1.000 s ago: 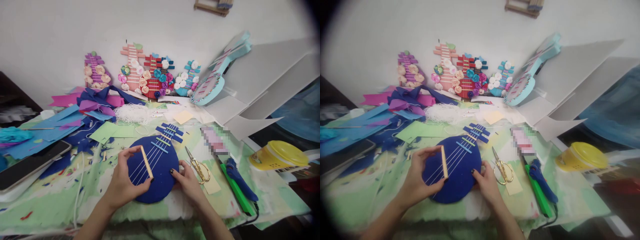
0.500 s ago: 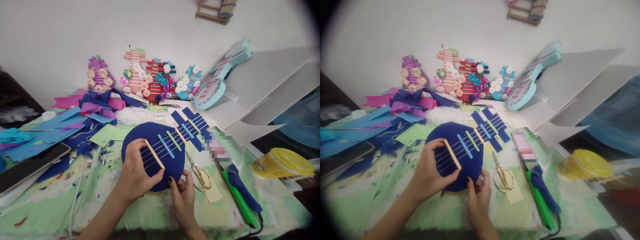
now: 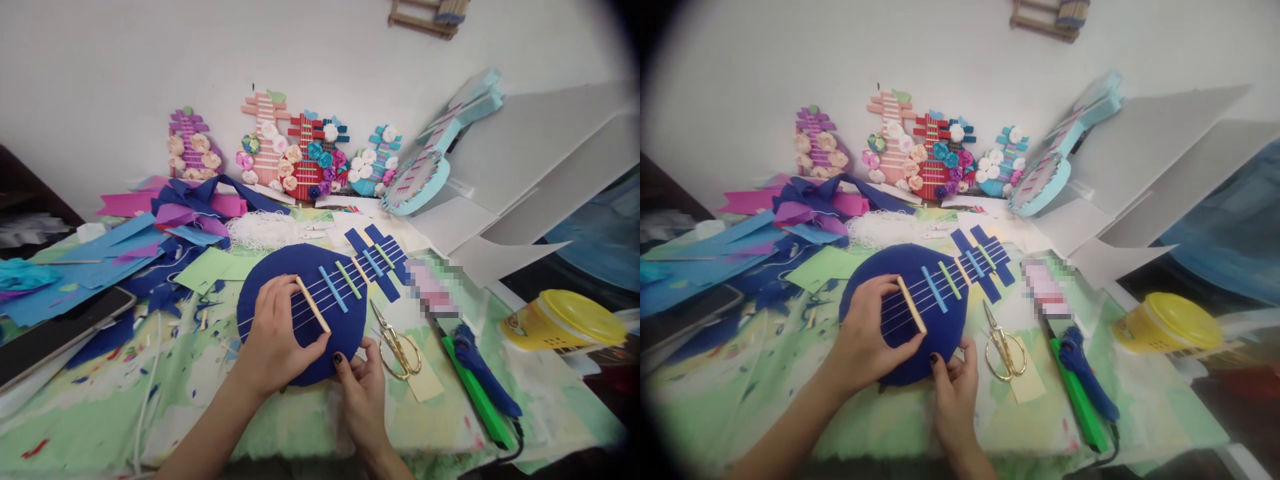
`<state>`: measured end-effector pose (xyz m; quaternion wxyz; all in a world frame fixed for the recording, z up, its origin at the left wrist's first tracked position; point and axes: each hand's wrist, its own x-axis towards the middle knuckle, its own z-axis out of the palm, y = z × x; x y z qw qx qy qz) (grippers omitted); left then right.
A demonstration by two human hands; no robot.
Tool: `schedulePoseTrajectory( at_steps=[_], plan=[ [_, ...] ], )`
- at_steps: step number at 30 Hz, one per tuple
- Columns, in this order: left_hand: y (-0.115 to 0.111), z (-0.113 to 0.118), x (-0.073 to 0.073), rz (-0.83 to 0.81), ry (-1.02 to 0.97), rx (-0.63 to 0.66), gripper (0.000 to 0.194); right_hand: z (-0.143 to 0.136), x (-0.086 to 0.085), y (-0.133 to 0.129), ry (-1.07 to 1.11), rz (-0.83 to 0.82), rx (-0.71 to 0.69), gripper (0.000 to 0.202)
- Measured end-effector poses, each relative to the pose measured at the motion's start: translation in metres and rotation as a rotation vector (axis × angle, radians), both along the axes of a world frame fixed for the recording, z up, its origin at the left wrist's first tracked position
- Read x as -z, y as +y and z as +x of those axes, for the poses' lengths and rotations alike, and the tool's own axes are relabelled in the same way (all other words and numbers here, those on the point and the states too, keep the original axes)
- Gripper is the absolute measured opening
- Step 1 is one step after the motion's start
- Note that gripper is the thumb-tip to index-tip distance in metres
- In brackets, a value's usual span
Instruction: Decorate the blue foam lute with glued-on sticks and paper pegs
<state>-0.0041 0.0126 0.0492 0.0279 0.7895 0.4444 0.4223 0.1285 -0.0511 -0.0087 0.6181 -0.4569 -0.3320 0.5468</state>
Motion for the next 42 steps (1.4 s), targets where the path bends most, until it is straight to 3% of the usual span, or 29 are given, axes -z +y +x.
schedulePoseTrajectory(
  at_steps=[8, 16, 27, 42],
  plan=[
    [0.013, 0.016, -0.008, 0.043, 0.108, 0.036, 0.052, 0.004, 0.006, 0.011, 0.106, 0.064, 0.065, 0.033],
    [0.017, 0.026, -0.014, 0.085, 0.187, 0.039, 0.047, 0.003, 0.004, 0.014, 0.13, 0.097, 0.221, 0.057],
    [0.028, 0.019, -0.017, 0.099, 0.214, 0.036, 0.044, -0.008, 0.003, 0.024, 0.138, 0.07, 0.222, 0.074],
    [0.03, 0.018, -0.014, 0.064, 0.246, 0.028, 0.046, -0.007, 0.006, 0.024, 0.156, 0.081, 0.231, 0.076]
  ],
)
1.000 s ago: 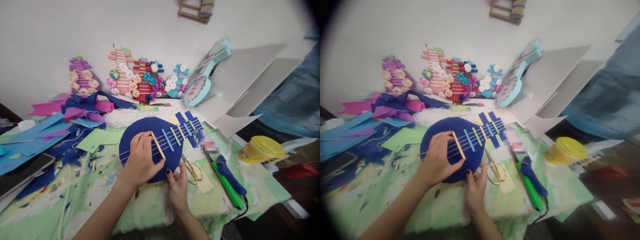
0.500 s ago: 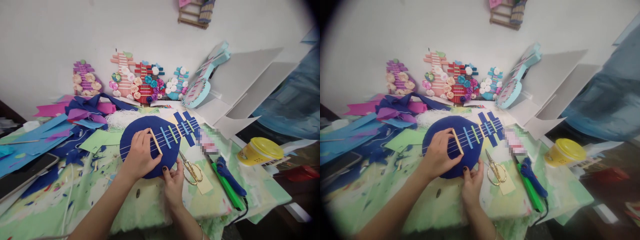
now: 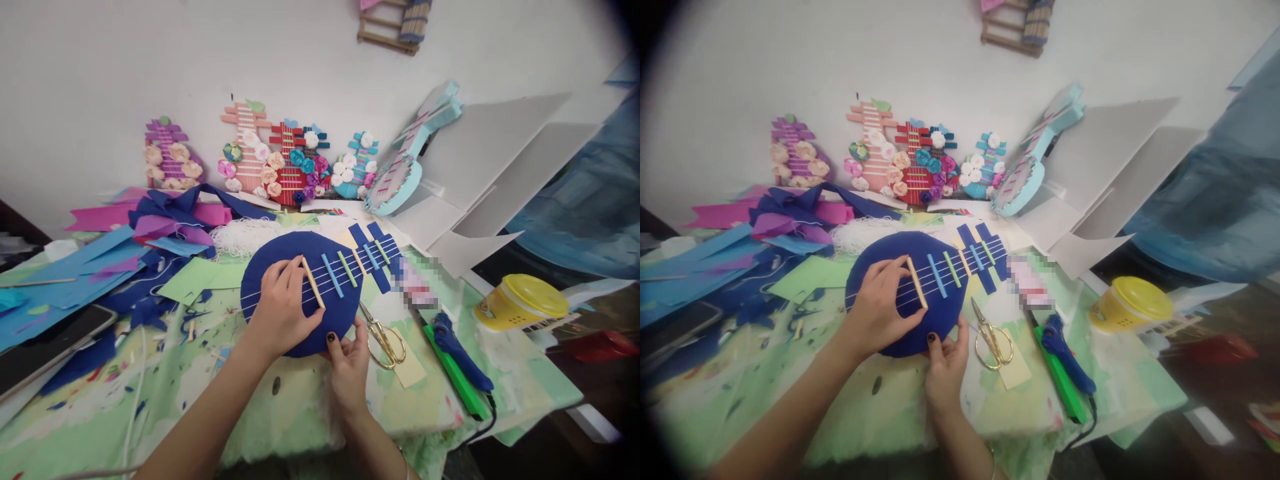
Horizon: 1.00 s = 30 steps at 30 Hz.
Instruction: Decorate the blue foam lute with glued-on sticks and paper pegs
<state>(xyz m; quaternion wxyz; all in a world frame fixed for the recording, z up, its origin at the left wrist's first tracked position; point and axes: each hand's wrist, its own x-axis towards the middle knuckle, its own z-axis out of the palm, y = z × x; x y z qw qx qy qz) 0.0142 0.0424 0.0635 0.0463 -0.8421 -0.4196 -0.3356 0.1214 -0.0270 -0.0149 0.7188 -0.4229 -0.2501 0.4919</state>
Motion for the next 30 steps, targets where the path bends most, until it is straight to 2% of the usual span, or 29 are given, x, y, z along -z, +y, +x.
schedulePoseTrajectory(
  at_steps=[7, 21, 30],
  plan=[
    [0.0002, -0.0007, 0.0016, -0.003, -0.01, 0.0, 0.065, -0.0001, 0.0017, -0.001, 0.016, 0.006, 0.006, 0.075],
    [0.0026, -0.0071, 0.0044, 0.024, -0.001, 0.05, 0.052, 0.0006, -0.0028, -0.0019, -0.005, 0.008, -0.004, 0.074],
    [0.002, -0.0057, 0.0066, 0.023, -0.007, 0.031, 0.047, 0.0001, -0.0005, -0.0025, 0.004, 0.011, -0.009, 0.079]
  ],
)
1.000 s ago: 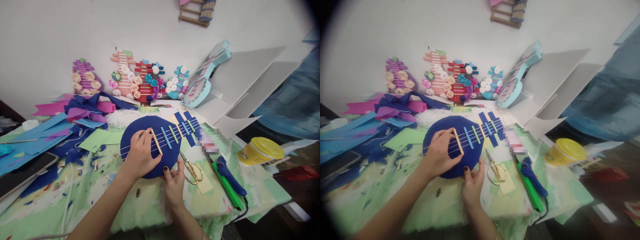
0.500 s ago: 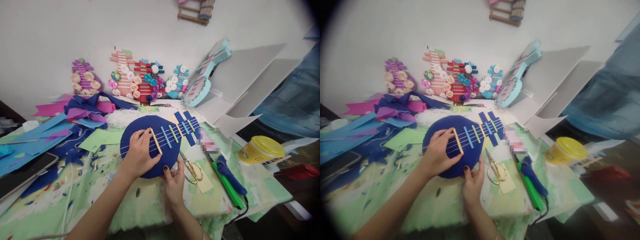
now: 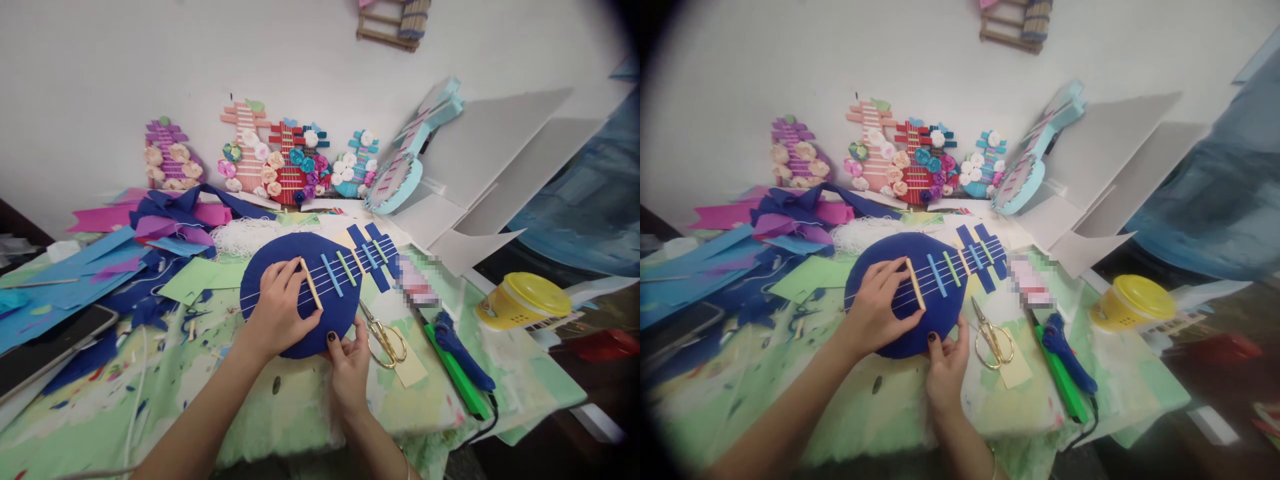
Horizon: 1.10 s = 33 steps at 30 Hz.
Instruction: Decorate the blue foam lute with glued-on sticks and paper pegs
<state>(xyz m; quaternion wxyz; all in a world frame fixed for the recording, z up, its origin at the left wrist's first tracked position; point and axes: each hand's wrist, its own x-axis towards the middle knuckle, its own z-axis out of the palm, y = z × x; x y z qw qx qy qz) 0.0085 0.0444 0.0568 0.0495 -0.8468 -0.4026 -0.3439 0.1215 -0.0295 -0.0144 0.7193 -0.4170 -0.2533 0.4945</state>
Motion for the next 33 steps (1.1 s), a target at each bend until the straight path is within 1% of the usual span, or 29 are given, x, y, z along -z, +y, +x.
schedulePoseTrajectory(
  at_steps=[6, 10, 17, 27, 33],
  plan=[
    [0.0029, -0.0009, -0.0006, -0.027, 0.048, -0.009, 0.045, -0.0005, -0.001, -0.0008, -0.006, 0.005, -0.01, 0.077],
    [0.0041, -0.0007, -0.0014, -0.033, 0.05, 0.003, 0.046, -0.0008, 0.0004, -0.0009, -0.022, -0.015, -0.002, 0.075],
    [0.0045, 0.0017, 0.0013, -0.045, 0.049, 0.006, 0.047, 0.0013, 0.0003, -0.0005, -0.023, -0.006, 0.004, 0.077],
    [0.0047, 0.003, 0.0017, -0.069, 0.029, -0.005, 0.053, 0.0006, -0.0036, -0.0019, -0.037, -0.011, 0.003, 0.07],
    [0.0067, 0.0029, 0.0061, -0.055, -0.027, 0.004, 0.061, 0.0013, -0.0026, -0.0037, -0.047, -0.009, 0.003, 0.071]
  ],
)
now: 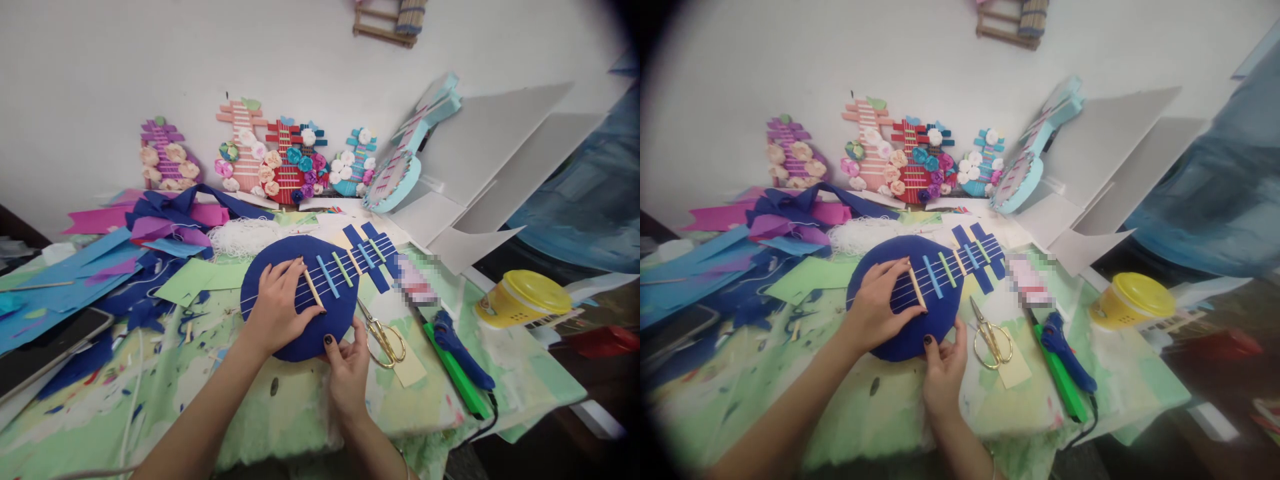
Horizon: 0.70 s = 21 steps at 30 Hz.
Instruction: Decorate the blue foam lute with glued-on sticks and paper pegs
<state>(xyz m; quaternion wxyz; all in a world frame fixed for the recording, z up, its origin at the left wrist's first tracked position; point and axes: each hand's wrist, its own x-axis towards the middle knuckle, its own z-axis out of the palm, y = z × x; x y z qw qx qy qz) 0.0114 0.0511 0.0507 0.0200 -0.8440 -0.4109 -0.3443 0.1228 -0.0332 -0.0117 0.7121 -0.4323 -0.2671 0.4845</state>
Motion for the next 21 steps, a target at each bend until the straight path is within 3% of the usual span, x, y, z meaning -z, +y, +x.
schedulePoseTrajectory(
  at_steps=[12, 21],
  plan=[
    [-0.0004, 0.0012, 0.0038, 0.042, -0.151, 0.026, 0.064, -0.0012, -0.0011, -0.0012, -0.028, 0.02, 0.032, 0.071],
    [0.0017, 0.0009, 0.0054, -0.017, -0.188, 0.012, 0.068, 0.0002, -0.002, -0.0024, -0.028, 0.04, 0.017, 0.068]
  ],
)
